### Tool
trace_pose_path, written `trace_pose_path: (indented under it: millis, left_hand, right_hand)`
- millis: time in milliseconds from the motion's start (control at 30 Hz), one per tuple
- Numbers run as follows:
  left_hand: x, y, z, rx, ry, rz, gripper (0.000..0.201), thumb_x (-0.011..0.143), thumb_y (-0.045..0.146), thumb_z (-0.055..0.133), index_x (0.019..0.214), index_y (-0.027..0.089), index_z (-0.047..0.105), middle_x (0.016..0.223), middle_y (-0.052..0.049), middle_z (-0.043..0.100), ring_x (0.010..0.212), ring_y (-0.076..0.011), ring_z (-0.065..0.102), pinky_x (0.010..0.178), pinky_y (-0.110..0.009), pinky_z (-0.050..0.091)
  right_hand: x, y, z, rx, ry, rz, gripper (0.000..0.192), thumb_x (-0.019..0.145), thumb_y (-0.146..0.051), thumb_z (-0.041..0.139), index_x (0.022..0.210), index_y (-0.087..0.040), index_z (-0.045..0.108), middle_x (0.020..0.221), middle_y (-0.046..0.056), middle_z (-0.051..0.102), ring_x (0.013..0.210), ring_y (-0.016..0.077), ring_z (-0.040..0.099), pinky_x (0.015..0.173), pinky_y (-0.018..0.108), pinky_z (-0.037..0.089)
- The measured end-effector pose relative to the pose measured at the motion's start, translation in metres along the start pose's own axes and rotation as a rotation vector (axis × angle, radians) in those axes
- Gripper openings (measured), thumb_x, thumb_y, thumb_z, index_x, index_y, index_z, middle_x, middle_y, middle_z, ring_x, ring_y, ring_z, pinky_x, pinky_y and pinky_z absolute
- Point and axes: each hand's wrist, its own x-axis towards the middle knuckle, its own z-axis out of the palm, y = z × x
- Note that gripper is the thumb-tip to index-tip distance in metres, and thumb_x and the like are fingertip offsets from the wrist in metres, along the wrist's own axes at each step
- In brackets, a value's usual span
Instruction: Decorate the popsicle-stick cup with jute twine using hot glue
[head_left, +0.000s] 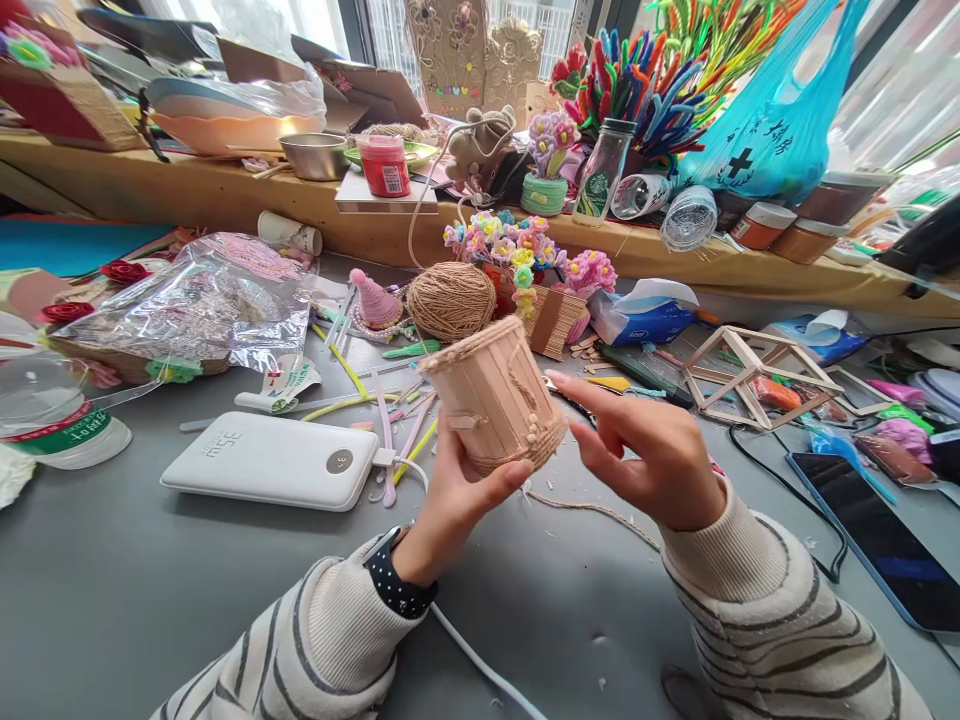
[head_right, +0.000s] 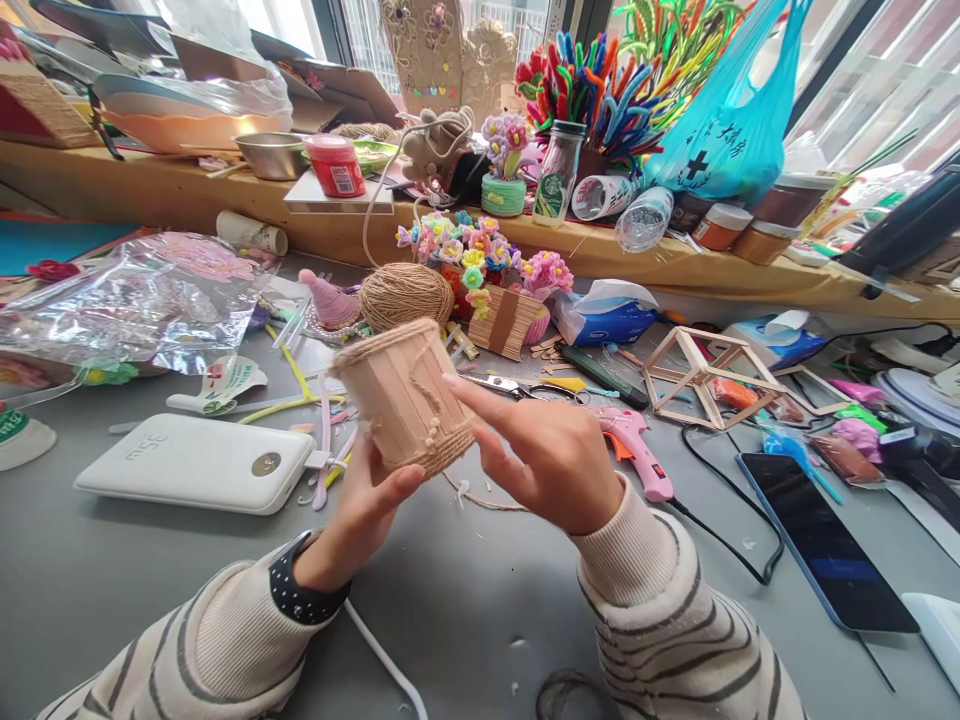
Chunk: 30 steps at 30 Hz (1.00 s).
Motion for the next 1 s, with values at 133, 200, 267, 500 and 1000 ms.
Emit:
trace_pose_path:
  millis: [133, 200, 267, 500, 1000]
  left_hand:
    - [0.002, 0.004, 0.0, -0.205, -0.201, -0.218, 0.067, 0.067, 0.044, 0.069, 0.124, 0.02, 0.043, 0.125, -0.011, 0.054, 0.118, -0.0317, 0.048, 0.098, -0.045, 0.038]
    - [0.002, 0.004, 0.0, -0.269, -0.262, -0.268, 0.07, 0.068, 0.046, 0.068, 0.129, 0.023, 0.04, 0.129, -0.011, 0.052, 0.12, -0.0322, 0.047, 0.098, -0.045, 0.037]
    - [0.002, 0.004, -0.001, -0.289, -0.299, -0.285, 0.07, 0.07, 0.046, 0.066, 0.131, 0.025, 0.039, 0.132, -0.009, 0.051, 0.121, -0.0321, 0.046, 0.099, -0.046, 0.036]
    - [0.002, 0.0, -0.002, -0.285, -0.277, -0.245, 0.069, 0.069, 0.051, 0.065, 0.128, 0.024, 0.042, 0.127, -0.01, 0.054, 0.119, -0.0331, 0.047, 0.098, -0.046, 0.036]
    - [0.0, 0.002, 0.0, -0.259, -0.307, -0.207, 0.062, 0.069, 0.046, 0.067, 0.122, 0.023, 0.046, 0.125, -0.009, 0.054, 0.118, -0.0315, 0.048, 0.099, -0.044, 0.037]
  right_hand:
    - [0.004, -0.003, -0.012, 0.095, 0.12, 0.149, 0.019, 0.082, -0.016, 0.057, 0.099, -0.02, 0.064, 0.063, -0.004, 0.057, 0.047, 0.0049, 0.042, 0.047, 0.019, 0.039]
    - [0.006, -0.005, -0.019, 0.115, 0.119, 0.132, 0.015, 0.081, -0.015, 0.059, 0.094, -0.019, 0.065, 0.072, 0.0, 0.059, 0.057, 0.0064, 0.048, 0.053, 0.02, 0.043]
    - [0.009, -0.006, -0.024, 0.123, 0.09, 0.073, 0.013, 0.08, -0.014, 0.061, 0.091, -0.018, 0.065, 0.08, 0.003, 0.06, 0.068, 0.0089, 0.054, 0.06, 0.022, 0.047]
    - [0.01, -0.011, -0.026, 0.161, -0.016, -0.08, 0.013, 0.079, -0.009, 0.061, 0.089, -0.015, 0.063, 0.085, 0.005, 0.062, 0.078, 0.0127, 0.055, 0.068, 0.028, 0.048]
    - [0.012, -0.013, -0.027, 0.14, -0.046, -0.12, 0.009, 0.078, -0.01, 0.062, 0.085, -0.014, 0.064, 0.084, 0.006, 0.063, 0.077, 0.0123, 0.053, 0.068, 0.026, 0.046]
